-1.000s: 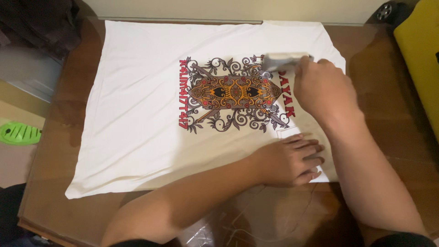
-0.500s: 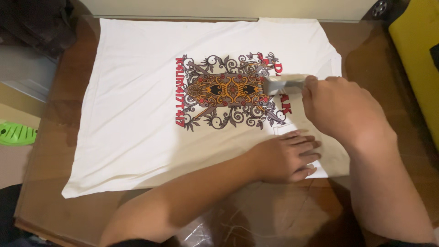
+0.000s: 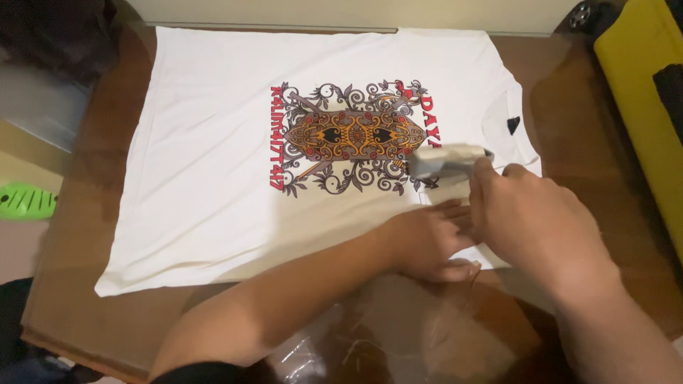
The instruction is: The person uses a lint roller to remove debris from a white graphic t-shirt spread on a wooden table, repeatedly rolling the tool over various sections of the garment while smoothing the fabric by hand.
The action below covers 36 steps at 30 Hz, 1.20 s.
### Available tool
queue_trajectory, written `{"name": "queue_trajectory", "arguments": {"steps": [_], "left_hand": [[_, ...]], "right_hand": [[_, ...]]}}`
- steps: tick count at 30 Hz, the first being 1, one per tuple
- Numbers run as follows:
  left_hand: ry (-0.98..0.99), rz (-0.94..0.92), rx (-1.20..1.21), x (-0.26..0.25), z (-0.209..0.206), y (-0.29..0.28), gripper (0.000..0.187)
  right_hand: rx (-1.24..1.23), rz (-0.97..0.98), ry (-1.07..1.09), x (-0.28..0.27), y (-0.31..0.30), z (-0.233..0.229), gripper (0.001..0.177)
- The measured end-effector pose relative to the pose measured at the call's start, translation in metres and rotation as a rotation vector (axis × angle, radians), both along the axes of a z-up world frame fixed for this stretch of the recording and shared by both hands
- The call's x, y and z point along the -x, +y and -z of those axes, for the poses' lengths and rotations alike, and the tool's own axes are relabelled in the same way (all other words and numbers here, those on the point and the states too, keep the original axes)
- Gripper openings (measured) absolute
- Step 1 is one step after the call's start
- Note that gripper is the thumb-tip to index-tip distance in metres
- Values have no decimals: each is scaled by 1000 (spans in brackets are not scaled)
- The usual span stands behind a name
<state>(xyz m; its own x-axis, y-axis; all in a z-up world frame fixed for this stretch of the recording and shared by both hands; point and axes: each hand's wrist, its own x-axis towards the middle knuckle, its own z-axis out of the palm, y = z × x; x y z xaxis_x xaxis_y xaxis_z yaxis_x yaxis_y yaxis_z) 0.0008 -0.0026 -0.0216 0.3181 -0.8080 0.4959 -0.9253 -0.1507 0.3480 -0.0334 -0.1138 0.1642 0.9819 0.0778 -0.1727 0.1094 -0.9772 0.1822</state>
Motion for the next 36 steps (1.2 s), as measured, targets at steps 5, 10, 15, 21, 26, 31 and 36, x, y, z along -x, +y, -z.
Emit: {"name": "queue_trajectory", "arguments": {"steps": [5, 10, 15, 21, 26, 31, 36], "left_hand": [[29, -9, -59, -1, -2, -2, 58], [-85, -29, 19, 3, -10, 0, 49], [-191, -86, -159, 16, -30, 8, 46], [38, -4, -66, 23, -30, 40, 45], [31, -169, -77, 18, -24, 87, 46], [5, -236, -143, 20, -15, 93, 49], [19, -254, -131, 20, -10, 94, 51]], "right_hand": [[-19, -60, -114, -7, -1, 11, 32], [-30, -38, -108, -2, -5, 13, 28], [-76, -61, -181, -6, -7, 13, 26], [-300, -82, -292, -1, 10, 3, 27], [-260, -132, -255, -25, 26, 13, 23], [-236, -111, -268, -56, 39, 29, 23], [-300, -152, -349, -105, 49, 41, 27]]}}
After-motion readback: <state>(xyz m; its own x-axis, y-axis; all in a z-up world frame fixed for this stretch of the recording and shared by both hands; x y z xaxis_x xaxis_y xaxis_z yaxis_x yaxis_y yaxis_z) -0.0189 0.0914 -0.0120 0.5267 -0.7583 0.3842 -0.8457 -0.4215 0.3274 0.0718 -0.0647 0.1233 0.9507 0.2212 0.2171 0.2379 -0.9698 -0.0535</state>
